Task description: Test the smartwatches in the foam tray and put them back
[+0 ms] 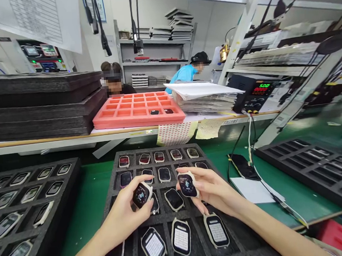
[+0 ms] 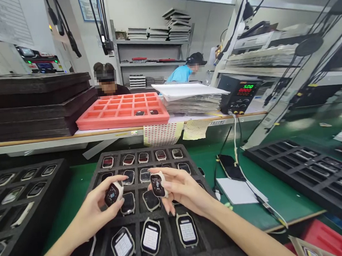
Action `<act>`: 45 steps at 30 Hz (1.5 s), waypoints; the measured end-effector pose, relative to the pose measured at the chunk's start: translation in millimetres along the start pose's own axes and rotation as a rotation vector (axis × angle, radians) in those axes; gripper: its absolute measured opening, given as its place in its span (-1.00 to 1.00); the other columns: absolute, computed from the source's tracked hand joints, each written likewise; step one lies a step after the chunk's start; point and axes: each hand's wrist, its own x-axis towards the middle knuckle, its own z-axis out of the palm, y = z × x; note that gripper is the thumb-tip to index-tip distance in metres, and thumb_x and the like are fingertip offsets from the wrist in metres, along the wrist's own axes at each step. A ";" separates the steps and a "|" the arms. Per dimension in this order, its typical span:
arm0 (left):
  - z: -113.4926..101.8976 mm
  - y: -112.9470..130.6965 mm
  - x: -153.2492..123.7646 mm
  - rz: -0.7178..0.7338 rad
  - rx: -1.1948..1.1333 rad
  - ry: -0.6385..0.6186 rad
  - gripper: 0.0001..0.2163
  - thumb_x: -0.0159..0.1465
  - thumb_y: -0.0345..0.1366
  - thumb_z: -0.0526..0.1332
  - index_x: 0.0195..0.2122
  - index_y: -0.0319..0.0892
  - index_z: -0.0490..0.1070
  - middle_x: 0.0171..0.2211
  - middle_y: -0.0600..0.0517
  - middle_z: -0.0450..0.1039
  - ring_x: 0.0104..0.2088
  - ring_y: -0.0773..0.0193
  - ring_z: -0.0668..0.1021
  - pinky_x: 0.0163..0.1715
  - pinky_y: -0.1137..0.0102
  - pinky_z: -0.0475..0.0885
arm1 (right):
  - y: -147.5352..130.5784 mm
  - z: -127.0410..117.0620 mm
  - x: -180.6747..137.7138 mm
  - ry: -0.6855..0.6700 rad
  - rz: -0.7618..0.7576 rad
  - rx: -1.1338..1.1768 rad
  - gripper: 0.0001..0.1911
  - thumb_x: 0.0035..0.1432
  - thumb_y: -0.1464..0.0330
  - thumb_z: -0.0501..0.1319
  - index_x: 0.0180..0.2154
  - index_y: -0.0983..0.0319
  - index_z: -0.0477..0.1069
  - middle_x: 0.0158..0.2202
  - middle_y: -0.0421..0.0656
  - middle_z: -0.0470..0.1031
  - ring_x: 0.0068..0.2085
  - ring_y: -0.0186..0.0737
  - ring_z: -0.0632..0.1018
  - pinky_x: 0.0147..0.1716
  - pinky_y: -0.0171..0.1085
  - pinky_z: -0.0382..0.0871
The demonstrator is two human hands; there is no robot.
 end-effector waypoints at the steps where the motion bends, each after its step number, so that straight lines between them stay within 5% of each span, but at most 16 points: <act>1: 0.4 -0.6 -0.6 0.004 -0.011 0.007 -0.60 0.17 -0.39 0.14 0.06 -0.09 0.25 -0.30 0.09 0.39 -0.34 0.31 0.43 -0.31 0.48 0.34 | 0.2 0.0 0.2 0.006 -0.004 0.005 -0.61 0.17 0.37 0.27 0.05 0.22 0.40 -0.17 0.09 0.54 -0.60 -0.36 0.53 -0.65 -0.44 0.43; 24: 4.4 5.6 -10.4 -0.015 -0.163 0.144 -0.66 0.14 -0.29 0.21 -0.03 -0.14 0.34 -0.50 0.15 0.26 -0.55 0.39 0.29 -0.55 0.51 0.22 | -1.4 -0.7 -4.2 -0.002 0.009 -0.047 -0.58 0.11 0.35 0.33 0.02 0.29 0.42 -0.20 0.09 0.54 -0.65 -0.33 0.52 -0.73 -0.42 0.35; 45: 3.0 1.5 -9.3 0.017 -0.148 0.194 -0.65 0.16 -0.28 0.20 0.00 -0.10 0.31 -0.47 0.14 0.23 -0.51 0.37 0.27 -0.51 0.53 0.23 | -1.2 6.6 -6.7 0.080 0.000 -0.063 -0.55 0.09 0.32 0.34 0.03 0.31 0.41 -0.21 0.07 0.55 -0.63 -0.32 0.52 -0.71 -0.39 0.42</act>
